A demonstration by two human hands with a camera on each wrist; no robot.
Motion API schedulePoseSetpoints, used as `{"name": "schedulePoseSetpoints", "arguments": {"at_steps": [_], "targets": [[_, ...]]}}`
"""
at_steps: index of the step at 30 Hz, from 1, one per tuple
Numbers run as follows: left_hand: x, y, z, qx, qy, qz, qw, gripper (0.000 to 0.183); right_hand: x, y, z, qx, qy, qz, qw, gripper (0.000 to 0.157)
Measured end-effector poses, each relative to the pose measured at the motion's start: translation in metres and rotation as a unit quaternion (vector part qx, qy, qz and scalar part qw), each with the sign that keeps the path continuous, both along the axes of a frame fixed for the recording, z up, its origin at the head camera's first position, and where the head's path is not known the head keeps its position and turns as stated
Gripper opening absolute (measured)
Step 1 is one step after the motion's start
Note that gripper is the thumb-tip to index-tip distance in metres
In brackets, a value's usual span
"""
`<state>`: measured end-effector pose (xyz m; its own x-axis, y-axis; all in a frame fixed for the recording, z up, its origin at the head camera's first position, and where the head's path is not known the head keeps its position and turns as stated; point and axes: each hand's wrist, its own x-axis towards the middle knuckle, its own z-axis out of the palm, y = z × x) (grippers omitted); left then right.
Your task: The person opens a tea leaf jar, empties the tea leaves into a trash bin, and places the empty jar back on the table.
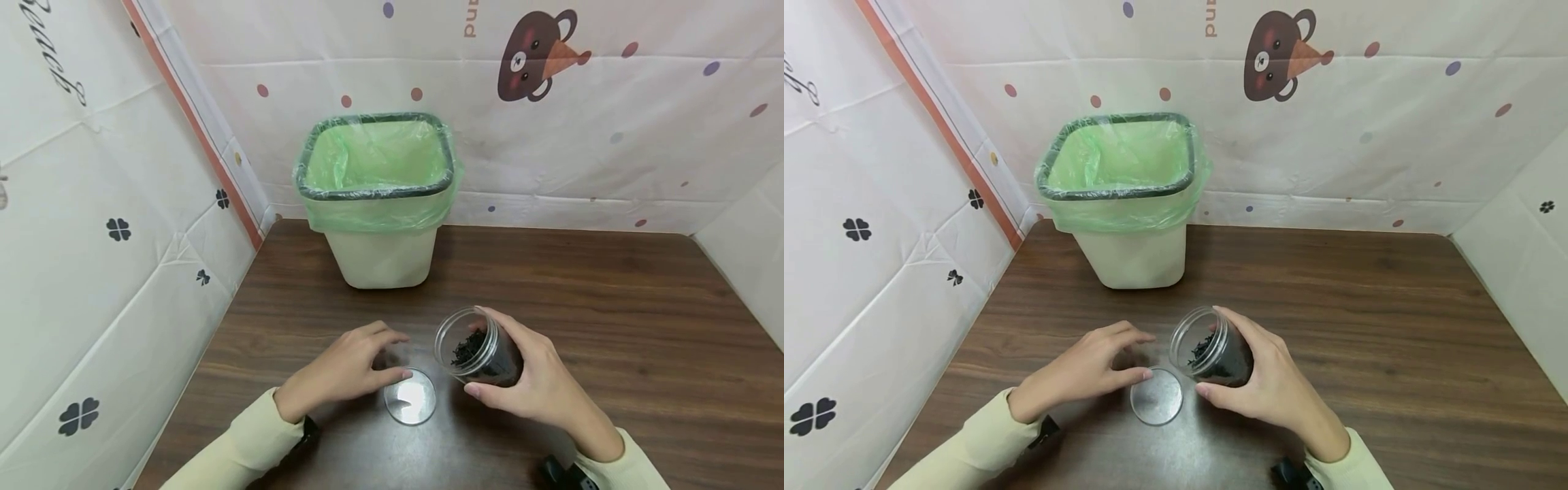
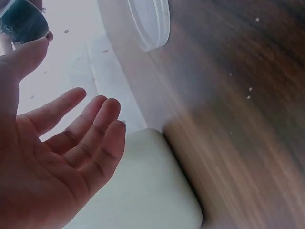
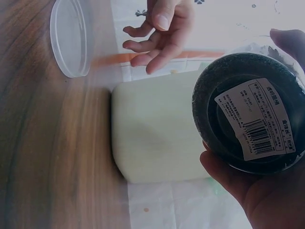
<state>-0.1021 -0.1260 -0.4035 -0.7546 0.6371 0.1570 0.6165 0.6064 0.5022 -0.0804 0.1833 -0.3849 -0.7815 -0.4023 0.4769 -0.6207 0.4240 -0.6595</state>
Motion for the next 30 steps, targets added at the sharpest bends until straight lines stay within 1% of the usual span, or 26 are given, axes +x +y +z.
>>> {"name": "schedulePoseSetpoints", "arguments": {"at_steps": [8,12,17,22,26,30], "targets": [[-0.002,-0.004,0.011,0.016,-0.001,0.022,0.9996,0.048,-0.003,-0.002,0.002,-0.004,0.000,0.004,1.000,0.099],[-0.005,-0.008,0.015,0.021,0.008,0.037,0.9991,0.048,-0.005,-0.002,0.004,0.000,-0.005,0.000,1.000,0.099],[-0.007,-0.010,0.020,0.031,0.021,0.044,0.9983,0.046,-0.008,-0.003,0.006,-0.004,0.004,0.004,1.000,0.100],[-0.009,-0.012,0.026,0.044,0.021,0.046,0.9977,0.045,-0.010,-0.005,0.009,-0.016,0.008,0.011,1.000,0.100],[-0.010,-0.013,0.028,0.050,0.027,0.051,0.9971,0.044,-0.012,-0.007,0.010,-0.026,0.018,0.016,0.999,0.101],[-0.011,-0.014,0.030,0.061,0.039,0.057,0.9958,0.042,-0.013,-0.007,0.012,-0.030,0.018,0.017,0.999,0.102]]}}
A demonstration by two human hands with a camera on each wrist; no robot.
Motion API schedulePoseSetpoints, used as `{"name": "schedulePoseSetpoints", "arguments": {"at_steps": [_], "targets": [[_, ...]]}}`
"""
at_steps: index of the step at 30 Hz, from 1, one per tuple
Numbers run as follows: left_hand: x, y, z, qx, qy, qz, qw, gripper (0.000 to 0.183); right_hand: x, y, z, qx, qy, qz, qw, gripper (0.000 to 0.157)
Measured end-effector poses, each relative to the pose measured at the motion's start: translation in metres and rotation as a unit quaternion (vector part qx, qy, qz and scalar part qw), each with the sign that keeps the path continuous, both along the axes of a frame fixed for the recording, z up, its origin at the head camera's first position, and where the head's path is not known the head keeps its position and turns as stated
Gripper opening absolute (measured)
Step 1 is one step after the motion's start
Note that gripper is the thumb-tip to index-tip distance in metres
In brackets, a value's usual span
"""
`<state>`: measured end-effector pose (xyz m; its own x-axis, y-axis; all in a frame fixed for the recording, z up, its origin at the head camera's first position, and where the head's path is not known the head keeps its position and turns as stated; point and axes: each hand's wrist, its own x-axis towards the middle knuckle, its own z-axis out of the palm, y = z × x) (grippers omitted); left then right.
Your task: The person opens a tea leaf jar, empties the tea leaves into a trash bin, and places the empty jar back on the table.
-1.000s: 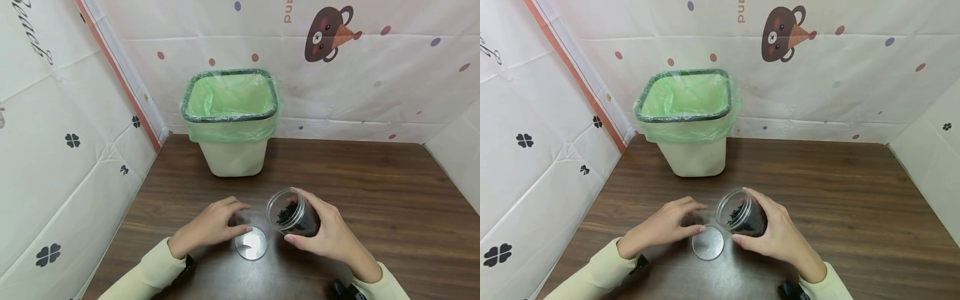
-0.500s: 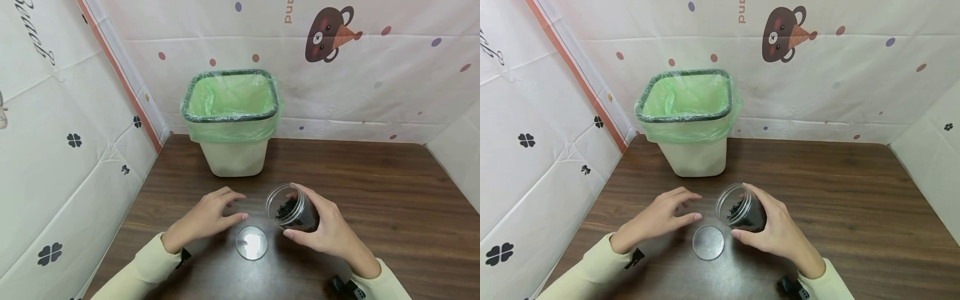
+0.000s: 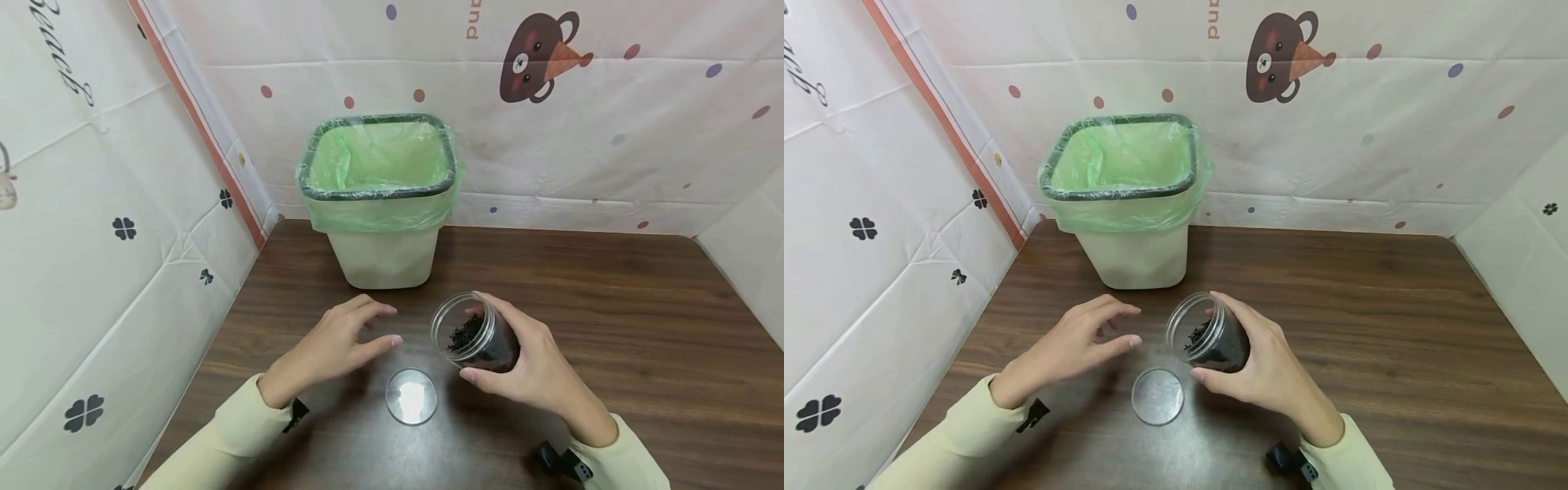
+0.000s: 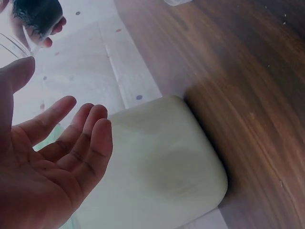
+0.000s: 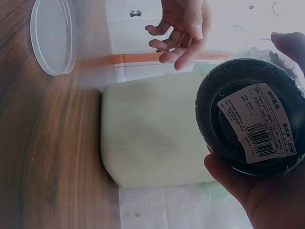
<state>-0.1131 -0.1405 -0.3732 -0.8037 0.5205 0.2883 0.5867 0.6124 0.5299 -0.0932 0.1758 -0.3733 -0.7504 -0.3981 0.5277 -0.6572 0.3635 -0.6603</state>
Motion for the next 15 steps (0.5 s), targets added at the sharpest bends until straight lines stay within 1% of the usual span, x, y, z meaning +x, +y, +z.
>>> {"name": "schedulePoseSetpoints", "arguments": {"at_steps": [3,8,15], "targets": [[-0.001,0.000,0.003,0.009,0.011,0.006,0.9999,0.040,0.000,0.001,0.001,0.004,-0.014,-0.005,1.000,0.102],[-0.001,-0.001,0.008,0.023,0.023,0.015,0.9994,0.037,0.000,0.001,0.003,0.006,-0.019,-0.010,1.000,0.102],[-0.003,-0.003,0.013,0.026,0.036,0.025,0.9987,0.036,0.000,0.001,0.007,0.012,-0.033,-0.027,0.999,0.101]]}}
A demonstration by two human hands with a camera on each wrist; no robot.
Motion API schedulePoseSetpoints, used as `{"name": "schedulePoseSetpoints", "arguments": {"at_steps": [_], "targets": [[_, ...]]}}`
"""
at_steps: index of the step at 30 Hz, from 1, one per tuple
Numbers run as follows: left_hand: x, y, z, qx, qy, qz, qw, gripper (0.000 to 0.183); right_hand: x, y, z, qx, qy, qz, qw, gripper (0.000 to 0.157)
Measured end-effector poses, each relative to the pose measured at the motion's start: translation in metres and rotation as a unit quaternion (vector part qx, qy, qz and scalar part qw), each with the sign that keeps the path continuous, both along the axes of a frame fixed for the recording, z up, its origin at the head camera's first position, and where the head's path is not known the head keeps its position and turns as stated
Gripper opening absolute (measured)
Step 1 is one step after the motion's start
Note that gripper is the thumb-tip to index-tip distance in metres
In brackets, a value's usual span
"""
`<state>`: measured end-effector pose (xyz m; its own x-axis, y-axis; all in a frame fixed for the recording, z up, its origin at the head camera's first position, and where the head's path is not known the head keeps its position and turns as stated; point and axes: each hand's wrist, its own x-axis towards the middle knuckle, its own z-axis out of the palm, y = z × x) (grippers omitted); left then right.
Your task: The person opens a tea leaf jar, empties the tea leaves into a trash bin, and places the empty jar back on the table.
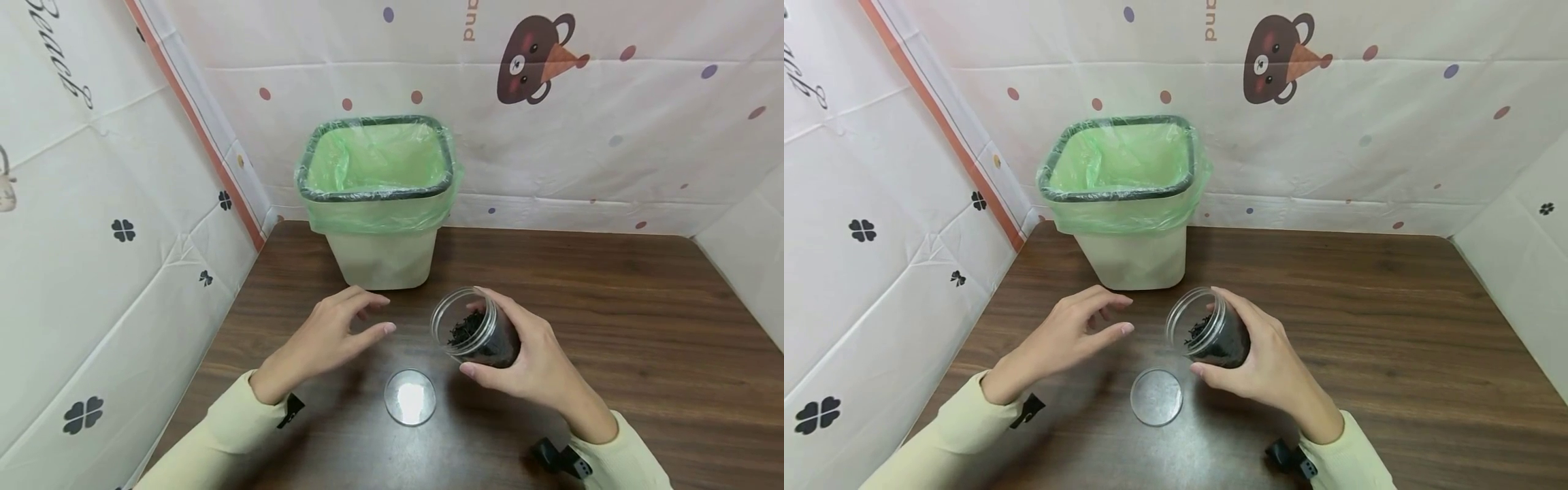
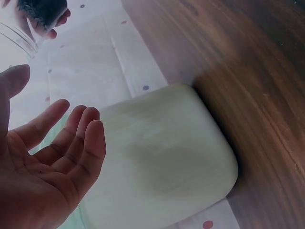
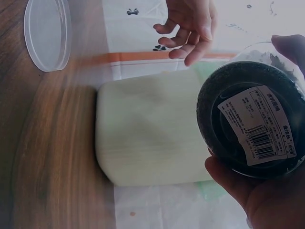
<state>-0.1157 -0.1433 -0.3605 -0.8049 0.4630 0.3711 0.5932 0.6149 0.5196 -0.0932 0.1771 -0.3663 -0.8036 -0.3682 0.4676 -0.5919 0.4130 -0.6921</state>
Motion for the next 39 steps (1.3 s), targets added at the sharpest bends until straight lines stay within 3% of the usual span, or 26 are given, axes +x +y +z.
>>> {"name": "schedulePoseSetpoints", "arguments": {"at_steps": [16,27,39], "targets": [[-0.003,-0.004,0.012,0.006,0.003,0.021,0.9998,0.037,-0.004,-0.004,0.005,-0.016,0.004,0.007,1.000,0.100],[-0.007,-0.005,0.020,0.013,0.005,0.019,0.9997,0.035,-0.010,-0.002,0.011,-0.044,0.057,0.023,0.997,0.100],[-0.011,-0.008,0.031,0.024,0.018,0.042,0.9987,0.030,-0.014,0.001,0.017,-0.054,0.056,0.011,0.997,0.101]]}}
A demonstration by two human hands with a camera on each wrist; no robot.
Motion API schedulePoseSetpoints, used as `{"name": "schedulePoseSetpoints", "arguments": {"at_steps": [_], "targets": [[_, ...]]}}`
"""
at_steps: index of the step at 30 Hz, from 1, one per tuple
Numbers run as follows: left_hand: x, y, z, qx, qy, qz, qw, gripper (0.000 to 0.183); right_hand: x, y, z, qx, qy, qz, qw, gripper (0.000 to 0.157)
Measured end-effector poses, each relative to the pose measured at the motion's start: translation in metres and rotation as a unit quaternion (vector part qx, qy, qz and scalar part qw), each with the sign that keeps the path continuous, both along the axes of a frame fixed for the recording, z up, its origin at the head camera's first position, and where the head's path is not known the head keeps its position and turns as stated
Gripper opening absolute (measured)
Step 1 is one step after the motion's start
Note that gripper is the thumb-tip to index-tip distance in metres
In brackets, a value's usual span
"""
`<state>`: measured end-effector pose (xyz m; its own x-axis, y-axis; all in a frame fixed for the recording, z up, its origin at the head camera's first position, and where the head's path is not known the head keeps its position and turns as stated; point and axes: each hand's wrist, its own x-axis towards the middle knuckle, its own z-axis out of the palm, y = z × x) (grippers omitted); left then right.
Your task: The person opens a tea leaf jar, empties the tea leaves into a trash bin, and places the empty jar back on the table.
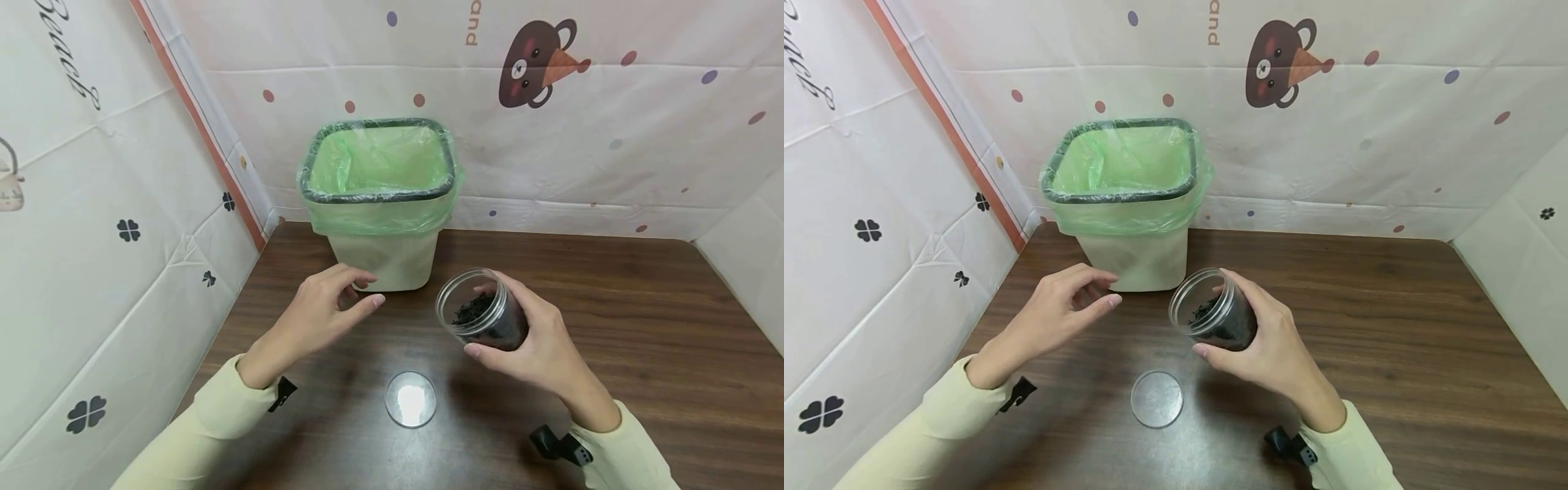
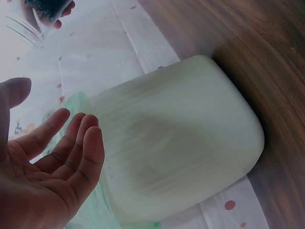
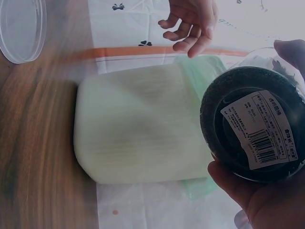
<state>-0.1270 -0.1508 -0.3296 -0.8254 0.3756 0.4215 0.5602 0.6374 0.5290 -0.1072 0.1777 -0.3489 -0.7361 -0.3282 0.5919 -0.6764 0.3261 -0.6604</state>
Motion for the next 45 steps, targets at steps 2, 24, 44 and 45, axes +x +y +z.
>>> {"name": "schedulePoseSetpoints", "arguments": {"at_steps": [2,24,44,45], "targets": [[-0.001,0.000,0.000,0.000,0.001,0.003,1.0000,0.030,0.000,0.000,0.001,0.002,-0.003,-0.003,1.000,0.100],[-0.012,-0.009,0.020,0.011,0.002,0.027,0.9996,0.027,-0.005,0.000,0.009,0.012,-0.017,-0.042,0.999,0.100],[-0.018,-0.020,0.037,0.055,0.019,0.065,0.9962,0.026,-0.005,0.003,0.014,0.007,-0.005,-0.043,0.999,0.099],[-0.018,-0.021,0.038,0.055,0.021,0.067,0.9960,0.027,-0.006,0.003,0.014,0.006,-0.003,-0.043,0.999,0.098]]}}
